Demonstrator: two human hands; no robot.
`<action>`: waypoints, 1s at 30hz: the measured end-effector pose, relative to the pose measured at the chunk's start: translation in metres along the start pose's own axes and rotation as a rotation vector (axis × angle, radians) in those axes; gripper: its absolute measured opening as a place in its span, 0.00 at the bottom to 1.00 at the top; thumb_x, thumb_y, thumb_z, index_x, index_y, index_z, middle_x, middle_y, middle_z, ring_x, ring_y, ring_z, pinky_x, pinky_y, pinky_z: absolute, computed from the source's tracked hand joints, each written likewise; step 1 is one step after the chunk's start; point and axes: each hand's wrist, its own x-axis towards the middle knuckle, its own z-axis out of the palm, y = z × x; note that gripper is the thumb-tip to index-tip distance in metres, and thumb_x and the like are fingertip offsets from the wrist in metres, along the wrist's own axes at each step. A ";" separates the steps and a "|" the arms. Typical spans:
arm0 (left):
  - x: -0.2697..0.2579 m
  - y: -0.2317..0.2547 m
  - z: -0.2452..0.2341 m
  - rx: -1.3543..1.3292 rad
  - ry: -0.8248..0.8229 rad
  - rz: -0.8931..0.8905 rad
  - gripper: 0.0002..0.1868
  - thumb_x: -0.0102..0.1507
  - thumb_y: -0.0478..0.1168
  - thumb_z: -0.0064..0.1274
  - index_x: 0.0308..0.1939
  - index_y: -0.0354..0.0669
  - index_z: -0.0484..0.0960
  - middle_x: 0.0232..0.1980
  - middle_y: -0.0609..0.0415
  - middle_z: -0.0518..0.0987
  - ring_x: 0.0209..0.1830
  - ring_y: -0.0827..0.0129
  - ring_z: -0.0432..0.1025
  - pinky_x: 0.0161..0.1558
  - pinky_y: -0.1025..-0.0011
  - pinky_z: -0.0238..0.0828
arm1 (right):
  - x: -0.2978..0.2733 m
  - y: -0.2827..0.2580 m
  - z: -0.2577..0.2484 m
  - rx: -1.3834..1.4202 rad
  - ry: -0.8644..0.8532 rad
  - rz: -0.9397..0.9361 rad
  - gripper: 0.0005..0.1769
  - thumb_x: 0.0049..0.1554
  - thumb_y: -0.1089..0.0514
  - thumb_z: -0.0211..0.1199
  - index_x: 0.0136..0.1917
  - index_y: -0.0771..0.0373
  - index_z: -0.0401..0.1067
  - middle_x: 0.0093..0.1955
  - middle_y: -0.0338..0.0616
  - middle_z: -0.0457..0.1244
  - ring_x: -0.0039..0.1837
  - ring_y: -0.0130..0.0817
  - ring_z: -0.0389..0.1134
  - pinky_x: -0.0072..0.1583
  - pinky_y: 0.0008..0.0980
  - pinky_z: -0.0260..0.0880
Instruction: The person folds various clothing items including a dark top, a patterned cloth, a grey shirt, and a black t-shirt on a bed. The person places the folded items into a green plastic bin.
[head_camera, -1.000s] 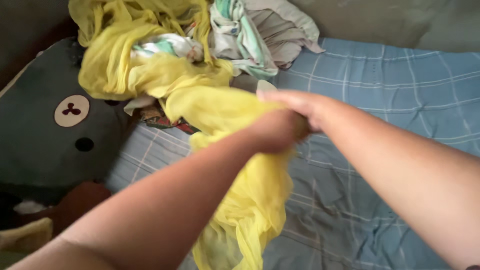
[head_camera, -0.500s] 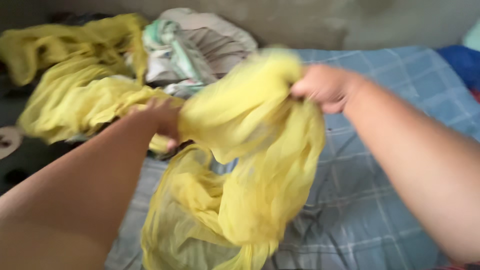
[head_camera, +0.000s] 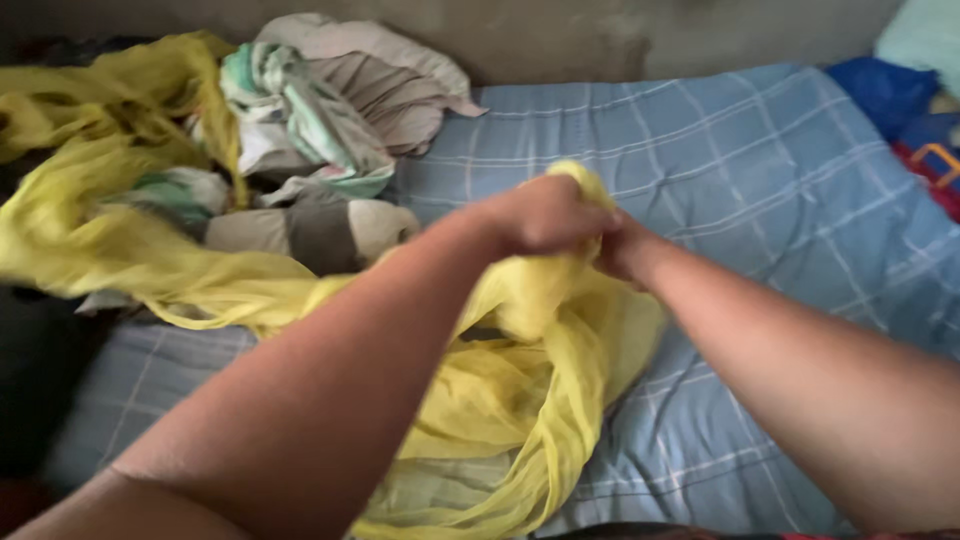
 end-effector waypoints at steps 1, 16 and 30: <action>-0.012 0.002 -0.012 0.089 0.028 -0.075 0.34 0.67 0.61 0.49 0.57 0.29 0.84 0.52 0.44 0.85 0.50 0.61 0.80 0.55 0.67 0.74 | -0.002 0.007 0.012 -0.238 0.106 -0.022 0.41 0.55 0.41 0.66 0.74 0.63 0.61 0.69 0.58 0.63 0.67 0.51 0.67 0.65 0.53 0.69; -0.118 -0.224 -0.050 0.719 -0.154 -0.584 0.33 0.58 0.56 0.49 0.57 0.34 0.78 0.55 0.44 0.78 0.55 0.56 0.71 0.53 0.56 0.66 | -0.001 -0.074 -0.028 0.115 0.632 -0.411 0.28 0.59 0.54 0.51 0.71 0.64 0.62 0.70 0.54 0.65 0.68 0.50 0.71 0.67 0.56 0.68; -0.059 -0.027 -0.035 -0.640 0.180 0.003 0.43 0.49 0.51 0.69 0.63 0.32 0.73 0.56 0.44 0.81 0.54 0.59 0.78 0.55 0.63 0.77 | 0.020 0.023 0.043 -0.493 0.452 0.027 0.32 0.49 0.59 0.67 0.67 0.59 0.70 0.61 0.44 0.70 0.60 0.40 0.73 0.60 0.43 0.76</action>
